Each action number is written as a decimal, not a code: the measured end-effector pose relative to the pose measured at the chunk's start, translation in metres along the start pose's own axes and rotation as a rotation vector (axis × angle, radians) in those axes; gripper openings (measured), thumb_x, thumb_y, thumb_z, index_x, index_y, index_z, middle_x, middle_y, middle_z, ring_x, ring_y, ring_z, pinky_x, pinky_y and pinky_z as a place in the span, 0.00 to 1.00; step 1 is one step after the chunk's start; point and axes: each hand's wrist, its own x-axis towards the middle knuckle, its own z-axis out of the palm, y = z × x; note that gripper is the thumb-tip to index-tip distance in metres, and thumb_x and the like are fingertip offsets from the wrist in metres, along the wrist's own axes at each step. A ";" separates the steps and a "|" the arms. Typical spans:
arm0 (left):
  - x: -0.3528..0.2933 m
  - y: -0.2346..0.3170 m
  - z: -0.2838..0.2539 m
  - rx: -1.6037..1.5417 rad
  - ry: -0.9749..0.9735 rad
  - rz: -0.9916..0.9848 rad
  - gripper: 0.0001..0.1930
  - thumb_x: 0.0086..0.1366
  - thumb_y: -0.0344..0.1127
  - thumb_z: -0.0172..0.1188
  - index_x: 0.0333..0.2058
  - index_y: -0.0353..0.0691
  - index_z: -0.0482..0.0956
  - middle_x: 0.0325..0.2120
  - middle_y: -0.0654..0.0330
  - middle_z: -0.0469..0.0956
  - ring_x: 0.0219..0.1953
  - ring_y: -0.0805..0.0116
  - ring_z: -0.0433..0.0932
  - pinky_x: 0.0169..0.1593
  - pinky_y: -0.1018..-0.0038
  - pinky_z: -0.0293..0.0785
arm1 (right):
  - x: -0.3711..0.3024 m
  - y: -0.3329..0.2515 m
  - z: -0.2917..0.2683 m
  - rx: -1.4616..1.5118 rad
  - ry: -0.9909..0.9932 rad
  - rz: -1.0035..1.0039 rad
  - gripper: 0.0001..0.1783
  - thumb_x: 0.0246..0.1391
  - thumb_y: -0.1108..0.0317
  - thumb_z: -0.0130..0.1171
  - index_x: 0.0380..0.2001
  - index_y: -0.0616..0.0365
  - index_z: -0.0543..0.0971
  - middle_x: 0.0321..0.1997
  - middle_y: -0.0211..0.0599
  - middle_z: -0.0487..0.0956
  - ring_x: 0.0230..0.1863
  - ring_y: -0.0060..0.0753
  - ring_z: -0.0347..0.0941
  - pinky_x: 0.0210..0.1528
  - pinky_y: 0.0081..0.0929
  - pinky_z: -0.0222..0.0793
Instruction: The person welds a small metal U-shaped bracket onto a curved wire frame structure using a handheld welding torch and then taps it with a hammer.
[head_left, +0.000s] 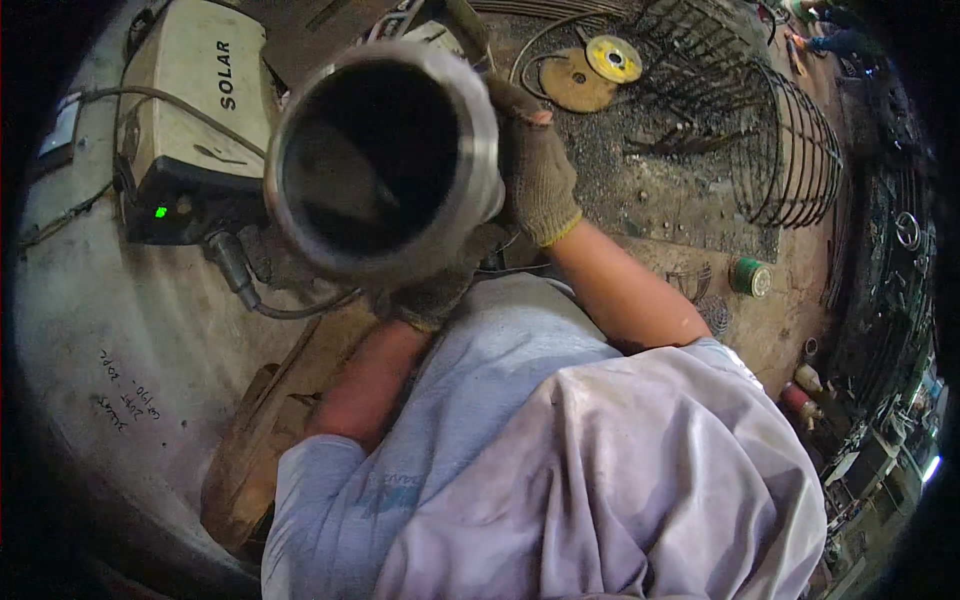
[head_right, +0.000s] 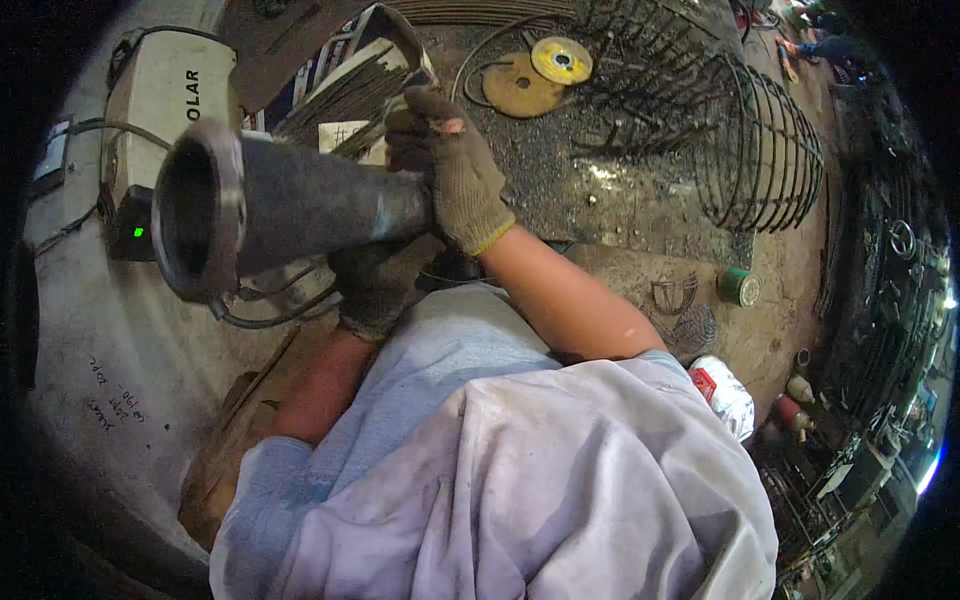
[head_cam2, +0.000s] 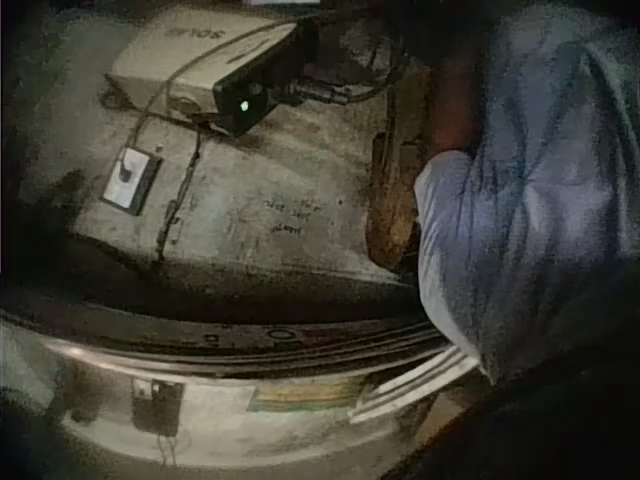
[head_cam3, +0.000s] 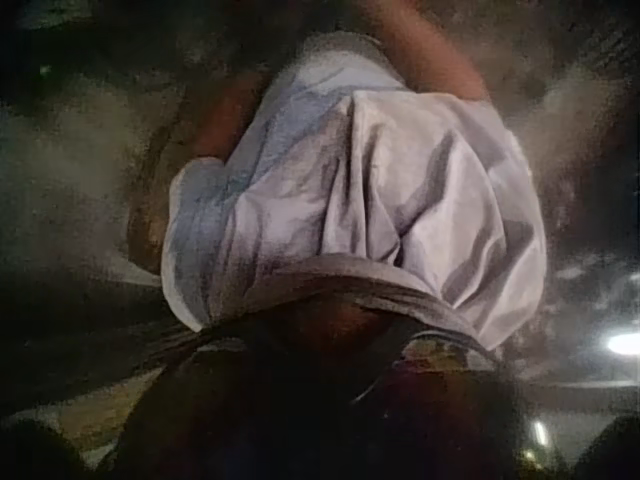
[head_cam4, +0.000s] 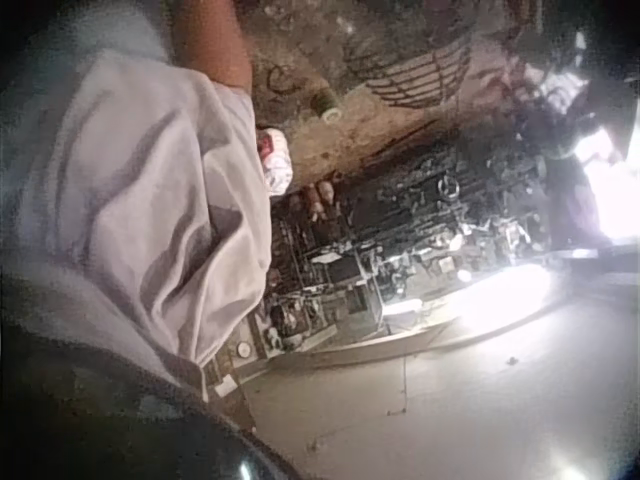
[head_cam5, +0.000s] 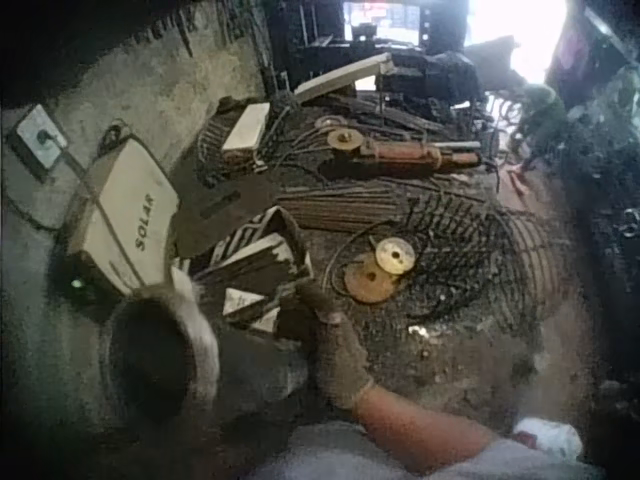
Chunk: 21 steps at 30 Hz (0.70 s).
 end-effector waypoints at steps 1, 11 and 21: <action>0.001 0.007 -0.001 0.017 -0.043 -0.014 0.22 0.50 0.38 0.74 0.45 0.43 0.83 0.43 0.55 0.83 0.44 0.56 0.82 0.52 0.62 0.75 | 0.005 0.001 -0.002 0.058 -0.030 0.035 0.42 0.65 0.34 0.42 0.63 0.64 0.64 0.52 0.45 0.76 0.47 0.35 0.75 0.52 0.33 0.72; -0.012 -0.021 0.009 0.579 -0.221 0.241 0.10 0.62 0.39 0.64 0.43 0.51 0.86 0.46 0.54 0.83 0.49 0.54 0.81 0.52 0.61 0.75 | 0.020 0.002 -0.010 -0.053 -0.193 0.136 0.40 0.68 0.38 0.41 0.66 0.64 0.61 0.50 0.44 0.78 0.47 0.36 0.75 0.51 0.30 0.72; 0.002 0.003 0.012 -0.432 -0.015 -0.288 0.24 0.47 0.32 0.77 0.44 0.35 0.81 0.39 0.56 0.85 0.41 0.62 0.83 0.50 0.69 0.78 | -0.027 -0.041 -0.048 -0.841 0.181 -0.087 0.28 0.61 0.50 0.53 0.56 0.60 0.75 0.51 0.54 0.80 0.53 0.54 0.77 0.58 0.40 0.68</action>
